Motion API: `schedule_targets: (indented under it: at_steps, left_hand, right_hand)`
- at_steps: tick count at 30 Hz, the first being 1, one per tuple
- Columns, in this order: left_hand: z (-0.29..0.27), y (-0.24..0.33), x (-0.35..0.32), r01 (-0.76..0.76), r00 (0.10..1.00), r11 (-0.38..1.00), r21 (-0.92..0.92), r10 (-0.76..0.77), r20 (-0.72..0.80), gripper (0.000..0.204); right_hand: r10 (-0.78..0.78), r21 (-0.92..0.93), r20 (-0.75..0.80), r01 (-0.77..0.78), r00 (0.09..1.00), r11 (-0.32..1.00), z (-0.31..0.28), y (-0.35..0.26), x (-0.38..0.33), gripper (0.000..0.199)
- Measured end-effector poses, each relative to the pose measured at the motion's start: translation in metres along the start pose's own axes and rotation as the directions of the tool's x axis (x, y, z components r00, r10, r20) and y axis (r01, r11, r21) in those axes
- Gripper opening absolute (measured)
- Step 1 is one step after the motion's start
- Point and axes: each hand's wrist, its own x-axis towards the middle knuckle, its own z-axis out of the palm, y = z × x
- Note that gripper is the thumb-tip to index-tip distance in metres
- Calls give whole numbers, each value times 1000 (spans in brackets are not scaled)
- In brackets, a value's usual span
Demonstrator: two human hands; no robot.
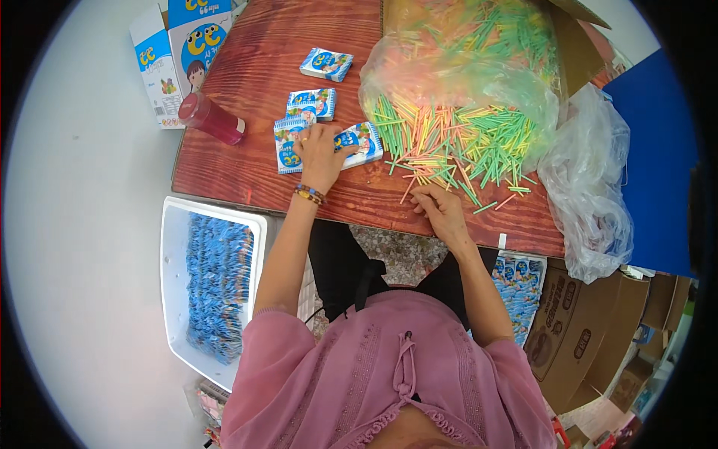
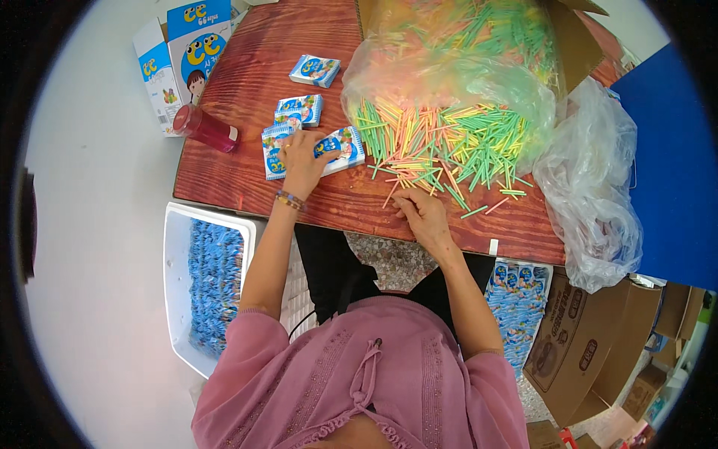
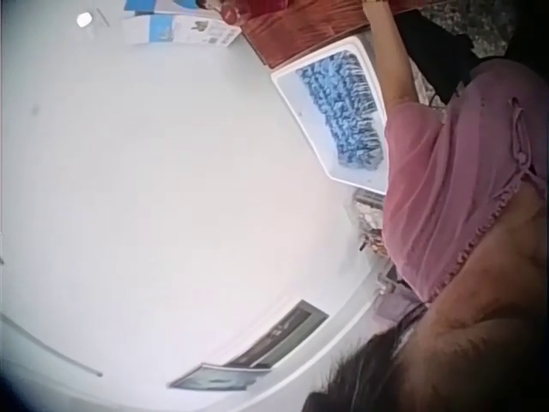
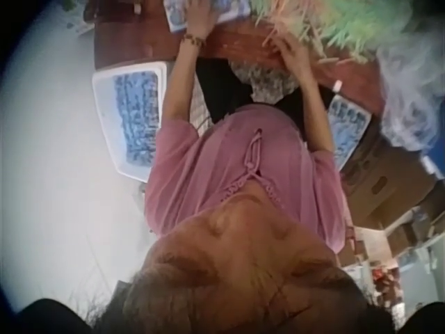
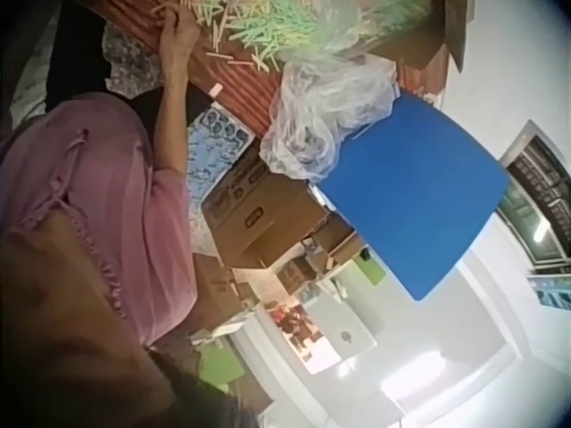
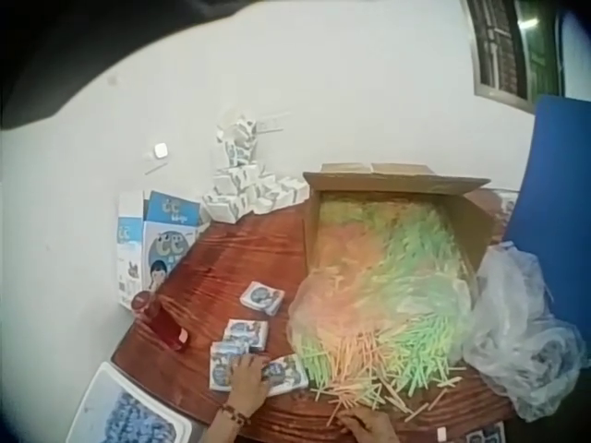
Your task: Pair small blue packets with colorful plastic sticks and organize them into bins.
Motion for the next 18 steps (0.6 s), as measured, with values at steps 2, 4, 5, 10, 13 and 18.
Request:
schedule_targets:
  at_steps: [2,4,5,10,13,18]
  left_hand:
    - [0,1,6,3,1000,999,-47,-4,-23,40]
    - [0,4,10,-3,1000,999,-42,2,-28,40]
    - [0,5,11,-4,999,999,-36,2,-34,40]
    - [-1,8,10,-27,994,1000,-11,26,-104,38]
    - [-3,10,9,-109,975,994,8,109,-192,36]
    - [-13,5,11,-128,956,986,-105,95,-279,29]
  right_hand:
    - [3,-30,-5,-3,1000,1000,-2,2,-1,16]
    - [-20,-69,-10,19,1000,997,-2,5,1,16]
    - [-21,-69,-13,20,1000,997,-2,4,1,16]
    - [-3,-61,-18,2,1000,998,-2,5,1,17]
    - [-6,-88,-16,4,1000,996,-3,4,1,17]
    - [-2,-69,-15,1,1000,998,-3,0,1,17]
